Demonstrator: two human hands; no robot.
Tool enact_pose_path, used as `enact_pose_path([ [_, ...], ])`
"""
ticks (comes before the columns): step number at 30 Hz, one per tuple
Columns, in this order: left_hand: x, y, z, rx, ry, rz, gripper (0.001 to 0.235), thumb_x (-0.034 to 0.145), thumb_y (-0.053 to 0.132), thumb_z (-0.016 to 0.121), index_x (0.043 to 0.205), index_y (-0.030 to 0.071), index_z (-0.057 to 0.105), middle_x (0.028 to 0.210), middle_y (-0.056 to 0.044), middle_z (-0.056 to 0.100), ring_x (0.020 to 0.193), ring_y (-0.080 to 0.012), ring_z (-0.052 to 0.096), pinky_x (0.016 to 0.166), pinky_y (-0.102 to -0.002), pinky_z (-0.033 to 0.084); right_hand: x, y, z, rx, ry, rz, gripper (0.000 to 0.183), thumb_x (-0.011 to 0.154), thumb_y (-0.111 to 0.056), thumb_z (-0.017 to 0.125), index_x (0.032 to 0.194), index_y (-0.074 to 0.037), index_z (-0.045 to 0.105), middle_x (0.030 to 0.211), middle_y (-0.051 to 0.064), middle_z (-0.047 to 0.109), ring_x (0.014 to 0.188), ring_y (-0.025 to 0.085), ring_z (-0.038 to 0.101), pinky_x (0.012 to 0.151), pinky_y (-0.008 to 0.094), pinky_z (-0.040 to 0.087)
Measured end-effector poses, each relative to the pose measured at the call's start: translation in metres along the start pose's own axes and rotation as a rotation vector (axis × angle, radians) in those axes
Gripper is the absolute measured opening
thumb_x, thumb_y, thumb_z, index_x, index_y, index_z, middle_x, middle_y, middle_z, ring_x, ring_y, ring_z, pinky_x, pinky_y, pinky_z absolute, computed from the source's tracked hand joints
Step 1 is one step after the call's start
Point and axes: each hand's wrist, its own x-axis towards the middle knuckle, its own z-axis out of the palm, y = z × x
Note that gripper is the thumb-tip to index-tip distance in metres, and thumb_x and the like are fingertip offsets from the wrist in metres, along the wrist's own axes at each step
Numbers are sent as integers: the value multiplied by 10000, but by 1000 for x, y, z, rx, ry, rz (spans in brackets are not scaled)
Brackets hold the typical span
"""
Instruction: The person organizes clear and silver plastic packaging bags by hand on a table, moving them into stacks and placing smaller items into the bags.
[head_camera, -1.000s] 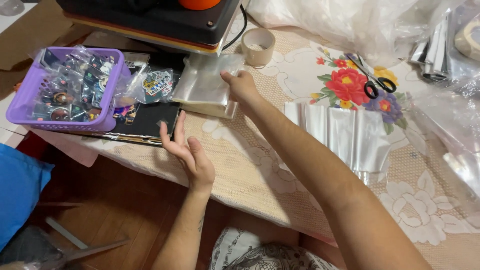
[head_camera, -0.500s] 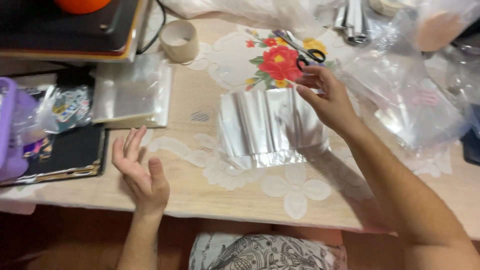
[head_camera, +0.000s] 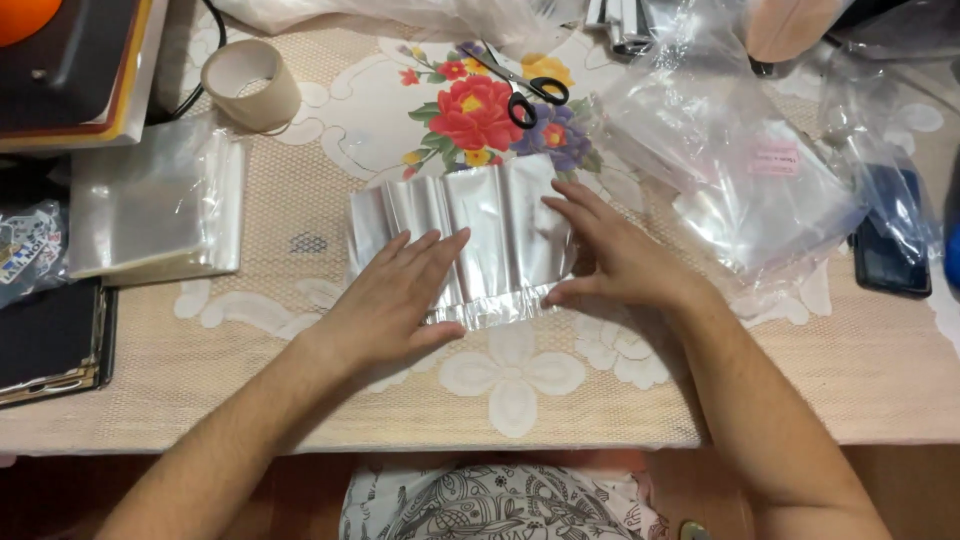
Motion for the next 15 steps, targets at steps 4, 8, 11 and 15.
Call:
enact_pose_path([
  [4,40,0,-24,-93,76,-12,963,915,522,615,1579,10,141,1407,-308,501,1331,-474,479,1154,-588,274,1,5,7,54,99,-19,1076,671,-454,902,1505,-30,370,1516,276,381,1420,500,341,1169,573,304],
  [8,109,-20,-22,-99,71,-186,867,1007,433,601,1587,46,84,1275,-264,613,1201,-450,577,1043,-570,404,4,-15,23,-72,-19,-144,1171,681,-641,819,1558,-84,278,1593,235,238,1487,480,141,1184,653,187],
  [11,131,-22,-11,-75,17,-330,837,1024,430,575,1593,68,79,1156,-181,663,1070,-370,612,961,-520,453,2,-20,36,-174,-76,-183,1097,799,-658,709,1597,-111,191,1645,194,169,1526,429,94,1196,660,130],
  [15,124,-38,17,-2,171,-193,776,1005,307,594,1555,-33,165,1165,-312,652,1102,-495,637,924,-609,482,3,-19,41,-216,-43,-175,1114,761,-767,663,1557,-73,308,1528,191,362,1452,465,237,1196,648,113],
])
